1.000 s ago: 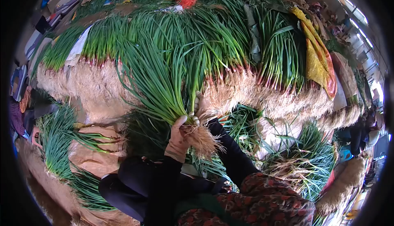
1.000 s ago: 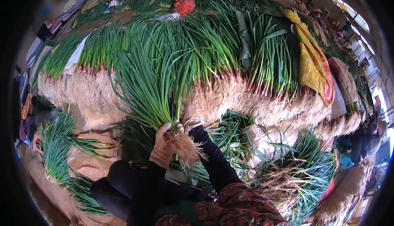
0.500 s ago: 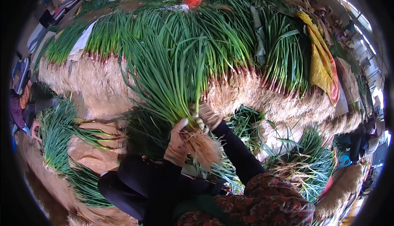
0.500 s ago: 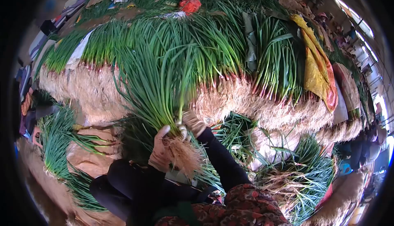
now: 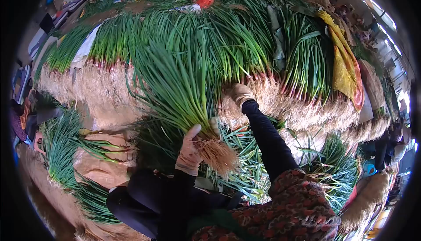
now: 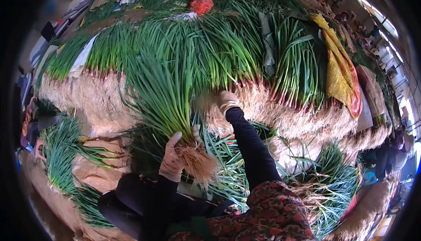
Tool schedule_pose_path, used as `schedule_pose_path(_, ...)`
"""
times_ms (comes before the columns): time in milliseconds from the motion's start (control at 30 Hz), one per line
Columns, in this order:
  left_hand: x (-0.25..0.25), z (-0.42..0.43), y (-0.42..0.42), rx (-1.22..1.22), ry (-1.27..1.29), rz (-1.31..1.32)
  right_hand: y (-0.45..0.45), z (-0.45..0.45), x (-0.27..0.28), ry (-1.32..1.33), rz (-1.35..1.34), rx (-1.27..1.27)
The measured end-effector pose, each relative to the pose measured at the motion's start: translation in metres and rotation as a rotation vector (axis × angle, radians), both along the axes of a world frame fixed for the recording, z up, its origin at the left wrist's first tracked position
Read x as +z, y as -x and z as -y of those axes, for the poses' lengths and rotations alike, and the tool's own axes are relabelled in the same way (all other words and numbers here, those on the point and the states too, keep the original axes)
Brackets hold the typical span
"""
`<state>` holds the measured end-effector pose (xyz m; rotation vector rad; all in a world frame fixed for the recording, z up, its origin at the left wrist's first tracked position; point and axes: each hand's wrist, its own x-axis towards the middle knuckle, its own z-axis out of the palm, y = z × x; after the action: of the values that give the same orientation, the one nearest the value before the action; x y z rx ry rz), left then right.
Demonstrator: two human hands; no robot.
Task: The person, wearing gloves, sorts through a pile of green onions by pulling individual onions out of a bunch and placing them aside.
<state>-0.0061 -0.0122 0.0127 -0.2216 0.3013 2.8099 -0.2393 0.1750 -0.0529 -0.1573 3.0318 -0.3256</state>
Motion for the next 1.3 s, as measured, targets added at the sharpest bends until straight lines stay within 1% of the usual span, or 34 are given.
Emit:
schedule_pose_path(33, -0.006, 0.000, -0.002, -0.005, 0.002, 0.025, -0.001, 0.001, -0.010, -0.057, 0.045, 0.031)
schedule_pose_path(67, -0.001, 0.003, -0.004, -0.028, 0.045, -0.001, -0.012, 0.004, -0.002, -0.010, 0.080, 0.074)
schedule_pose_path(100, 0.006, 0.003, -0.004, -0.018, 0.033, 0.048, -0.026, 0.009, 0.007, 0.038, 0.112, 0.118)
schedule_pose_path(167, 0.018, 0.001, -0.004, 0.005, 0.009, 0.149, -0.071, 0.008, 0.025, 0.080, 0.053, 0.175)
schedule_pose_path(200, 0.014, 0.000, -0.001, 0.007, 0.046, 0.090, -0.100, 0.005, 0.032, 0.051, -0.104, 0.316)
schedule_pose_path(233, 0.010, 0.001, 0.000, -0.010, 0.105, 0.098, -0.131, 0.017, 0.069, -0.214, 0.045, 0.327)
schedule_pose_path(267, 0.005, 0.001, 0.001, -0.029, 0.162, 0.105, -0.149, -0.001, 0.028, -0.443, -0.165, 0.563)
schedule_pose_path(300, -0.001, 0.000, 0.002, -0.051, 0.219, 0.111, -0.170, -0.008, -0.005, -0.406, -0.205, 0.552)
schedule_pose_path(333, -0.010, -0.005, 0.006, -0.084, 0.217, 0.112, -0.179, -0.004, -0.042, -0.305, -0.219, 0.363)
schedule_pose_path(367, -0.011, -0.007, 0.005, -0.083, 0.243, 0.115, -0.178, 0.007, -0.085, -0.186, -0.302, 0.016)
schedule_pose_path(400, -0.011, -0.007, 0.003, -0.077, 0.272, 0.117, -0.168, 0.010, -0.122, -0.104, -0.381, -0.218)
schedule_pose_path(433, -0.010, -0.005, 0.002, -0.065, 0.304, 0.120, -0.164, 0.000, -0.103, 0.319, -0.175, -0.039)
schedule_pose_path(467, -0.004, -0.009, 0.001, -0.001, 0.249, 0.180, -0.159, -0.008, -0.080, 0.737, 0.041, 0.146)
schedule_pose_path(500, -0.005, -0.007, 0.000, 0.009, 0.243, 0.172, -0.157, -0.014, -0.054, 1.147, 0.265, 0.332)
schedule_pose_path(567, -0.012, -0.005, -0.001, 0.024, 0.220, 0.153, -0.154, -0.008, 0.002, 1.109, 0.435, 0.178)
schedule_pose_path(600, -0.013, -0.005, -0.002, 0.005, 0.228, 0.110, -0.156, 0.005, 0.037, 1.246, 0.596, 0.091)
schedule_pose_path(633, -0.010, -0.007, -0.002, 0.013, 0.216, 0.091, -0.158, 0.016, 0.057, 1.380, 0.760, 0.002)
schedule_pose_path(733, 0.004, -0.005, -0.005, 0.059, 0.193, 0.038, -0.160, 0.045, 0.057, 1.891, 1.036, -0.232)
schedule_pose_path(800, 0.007, -0.001, -0.010, 0.092, 0.145, 0.040, -0.163, 0.061, 0.044, 1.993, 1.155, -0.237)
schedule_pose_path(833, 0.007, -0.001, -0.013, 0.102, 0.116, 0.042, -0.167, 0.064, 0.032, 2.007, 1.160, -0.203)
schedule_pose_path(867, 0.001, 0.005, -0.015, 0.024, -0.021, 0.044, -0.171, 0.065, 0.009, 1.980, 1.104, -0.085)
schedule_pose_path(900, 0.014, 0.001, -0.019, 0.042, -0.066, 0.010, -0.174, 0.067, -0.019, 1.944, 1.015, 0.057)
schedule_pose_path(933, 0.030, -0.002, -0.023, 0.058, -0.108, -0.028, -0.175, 0.060, -0.043, 1.813, 0.865, 0.225)
schedule_pose_path(967, 0.041, -0.001, -0.022, 0.082, -0.150, -0.072, -0.179, 0.048, -0.030, 1.317, 0.448, 0.475)
schedule_pose_path(1000, 0.033, -0.001, -0.021, 0.137, -0.200, -0.122, -0.181, 0.037, -0.024, 0.786, 0.062, 0.660)
schedule_pose_path(1033, 0.030, 0.004, -0.019, 0.067, -0.299, -0.203, -0.175, 0.026, -0.032, 0.759, 0.219, 0.672)
schedule_pose_path(1067, 0.032, 0.005, -0.018, 0.121, -0.255, -0.119, -0.158, 0.018, -0.038, 0.729, 0.370, 0.680)
schedule_pose_path(1133, 0.032, 0.003, -0.017, 0.151, -0.197, -0.033, -0.110, 0.011, -0.039, 0.337, 0.345, 0.547)
schedule_pose_path(1167, 0.029, 0.002, -0.016, 0.126, -0.180, -0.029, -0.085, 0.012, -0.019, 0.288, 0.199, 0.377)
schedule_pose_path(1200, 0.027, 0.001, -0.014, 0.098, -0.142, -0.013, -0.060, 0.015, 0.001, 0.255, 0.070, 0.197)
schedule_pose_path(1233, 0.025, 0.001, -0.012, 0.069, -0.106, 0.003, -0.043, 0.018, 0.023, 0.519, -0.031, -0.007)
schedule_pose_path(1300, 0.015, -0.002, -0.007, 0.012, 0.002, 0.062, -0.017, 0.029, 0.034, 0.398, 0.027, -0.100)
